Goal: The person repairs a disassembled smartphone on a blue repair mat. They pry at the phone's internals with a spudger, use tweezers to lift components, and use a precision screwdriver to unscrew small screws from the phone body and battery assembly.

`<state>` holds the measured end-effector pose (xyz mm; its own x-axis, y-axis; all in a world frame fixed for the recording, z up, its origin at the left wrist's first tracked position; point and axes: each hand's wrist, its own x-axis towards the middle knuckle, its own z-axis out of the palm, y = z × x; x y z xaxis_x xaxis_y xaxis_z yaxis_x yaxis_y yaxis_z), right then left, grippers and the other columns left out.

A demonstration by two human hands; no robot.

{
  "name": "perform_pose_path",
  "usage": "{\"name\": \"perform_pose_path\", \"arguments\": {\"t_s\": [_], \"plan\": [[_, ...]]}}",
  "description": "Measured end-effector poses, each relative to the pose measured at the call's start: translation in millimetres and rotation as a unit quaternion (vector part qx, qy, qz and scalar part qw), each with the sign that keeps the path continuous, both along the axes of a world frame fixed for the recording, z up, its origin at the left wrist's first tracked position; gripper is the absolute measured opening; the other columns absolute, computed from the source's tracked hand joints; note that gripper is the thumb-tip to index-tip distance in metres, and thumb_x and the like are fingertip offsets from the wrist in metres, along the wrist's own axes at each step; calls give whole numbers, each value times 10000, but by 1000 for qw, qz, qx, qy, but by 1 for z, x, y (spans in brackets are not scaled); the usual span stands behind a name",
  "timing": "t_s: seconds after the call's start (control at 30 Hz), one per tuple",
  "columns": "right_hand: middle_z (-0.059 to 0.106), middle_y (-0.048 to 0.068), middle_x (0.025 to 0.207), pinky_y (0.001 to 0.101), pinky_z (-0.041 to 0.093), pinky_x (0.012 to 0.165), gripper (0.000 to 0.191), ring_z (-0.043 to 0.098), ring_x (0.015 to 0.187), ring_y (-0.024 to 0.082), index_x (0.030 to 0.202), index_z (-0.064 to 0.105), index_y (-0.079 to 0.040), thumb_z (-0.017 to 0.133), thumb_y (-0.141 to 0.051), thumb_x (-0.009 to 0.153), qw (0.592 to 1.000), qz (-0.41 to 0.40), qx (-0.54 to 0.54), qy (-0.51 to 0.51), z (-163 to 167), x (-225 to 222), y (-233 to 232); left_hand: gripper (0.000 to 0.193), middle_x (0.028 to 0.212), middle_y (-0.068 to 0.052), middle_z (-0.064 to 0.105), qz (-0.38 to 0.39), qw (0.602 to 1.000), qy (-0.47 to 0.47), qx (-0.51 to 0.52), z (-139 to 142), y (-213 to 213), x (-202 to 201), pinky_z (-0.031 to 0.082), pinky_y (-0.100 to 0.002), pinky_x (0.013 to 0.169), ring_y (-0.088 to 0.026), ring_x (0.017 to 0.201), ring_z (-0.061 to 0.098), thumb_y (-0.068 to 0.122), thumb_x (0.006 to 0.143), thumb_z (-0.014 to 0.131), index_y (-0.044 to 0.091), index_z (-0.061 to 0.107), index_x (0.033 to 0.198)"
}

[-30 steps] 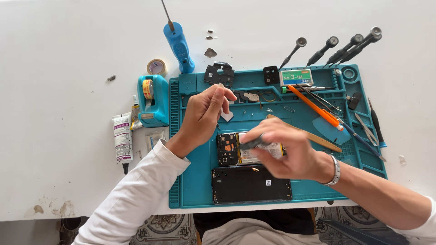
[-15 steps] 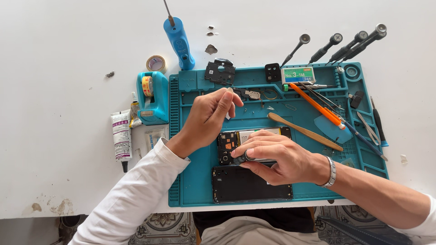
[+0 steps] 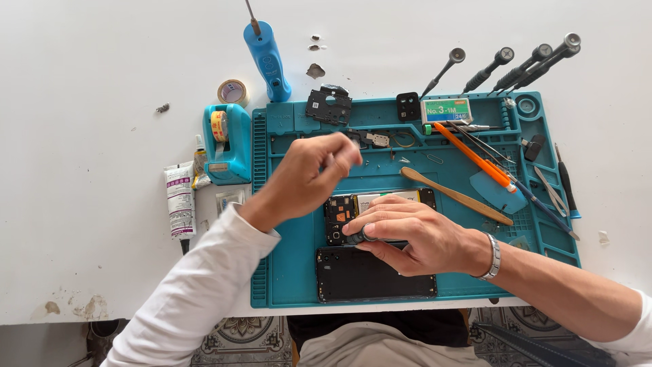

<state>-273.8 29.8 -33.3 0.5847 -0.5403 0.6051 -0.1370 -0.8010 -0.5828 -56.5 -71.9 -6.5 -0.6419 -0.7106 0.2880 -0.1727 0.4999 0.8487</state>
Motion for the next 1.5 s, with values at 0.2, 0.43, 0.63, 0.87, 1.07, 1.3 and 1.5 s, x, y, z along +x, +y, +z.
{"name": "perform_pose_path", "arguments": {"t_s": [0.2, 0.43, 0.63, 0.87, 1.07, 1.3, 1.5], "plan": [[718, 28, 1170, 408, 549, 990, 511, 711, 1072, 205, 1344, 464, -255, 783, -117, 969, 997, 12, 14, 76, 7, 0, 2, 139, 761, -68, 706, -74, 973, -173, -134, 22, -3, 18, 508, -392, 569, -259, 648, 673, 180, 806, 716, 64, 696, 879], [671, 83, 1256, 407, 487, 1013, 724, 631, 1204, 242, 1560, 333, -347, 730, -138, 993, 996, 72, 58, 17, 23, 1, -2, 79, 821, -55, 716, -35, 977, -148, -148, 16, -5, 16, 544, -364, 631, -234, 710, 707, 127, 875, 670, 66, 696, 919], [635, 95, 1225, 434, 487, 964, 770, 624, 1127, 248, 1553, 334, -372, 731, -89, 957, 997, 62, 48, 2, 27, -1, -7, 69, 821, -44, 721, -24, 976, -123, -180, 11, -7, 15, 542, -358, 639, -225, 721, 712, 141, 891, 697, 73, 701, 902], [632, 20, 1120, 372, 498, 846, 817, 654, 968, 193, 1568, 274, -342, 805, -143, 980, 999, -11, -28, 20, 14, 7, -2, 97, 775, -37, 680, 59, 968, -100, -222, 6, -5, 6, 476, -390, 661, -221, 699, 665, 168, 924, 721, 73, 710, 907], [673, -4, 976, 397, 508, 783, 804, 634, 826, 188, 1532, 311, -326, 852, -203, 949, 993, -44, -89, 71, 14, 15, 5, 136, 843, -37, 660, 50, 961, -102, -252, -4, -1, -4, 455, -384, 699, -230, 756, 634, 199, 900, 752, 75, 732, 953], [702, 88, 1129, 397, 518, 867, 737, 658, 995, 232, 1506, 306, -301, 806, -150, 986, 995, -19, -70, 63, 20, 20, 8, 148, 867, -33, 650, 38, 960, -97, -259, -14, -1, -10, 458, -383, 697, -218, 733, 621, 210, 900, 772, 103, 764, 1001], [725, 60, 1142, 388, 541, 912, 736, 684, 1006, 208, 1537, 315, -332, 747, -97, 989, 996, -3, -27, 88, 14, 17, 4, 71, 840, -16, 653, 49, 955, -108, -272, -21, -3, -16, 454, -382, 682, -214, 740, 636, 200, 913, 769, 132, 764, 931]]}}
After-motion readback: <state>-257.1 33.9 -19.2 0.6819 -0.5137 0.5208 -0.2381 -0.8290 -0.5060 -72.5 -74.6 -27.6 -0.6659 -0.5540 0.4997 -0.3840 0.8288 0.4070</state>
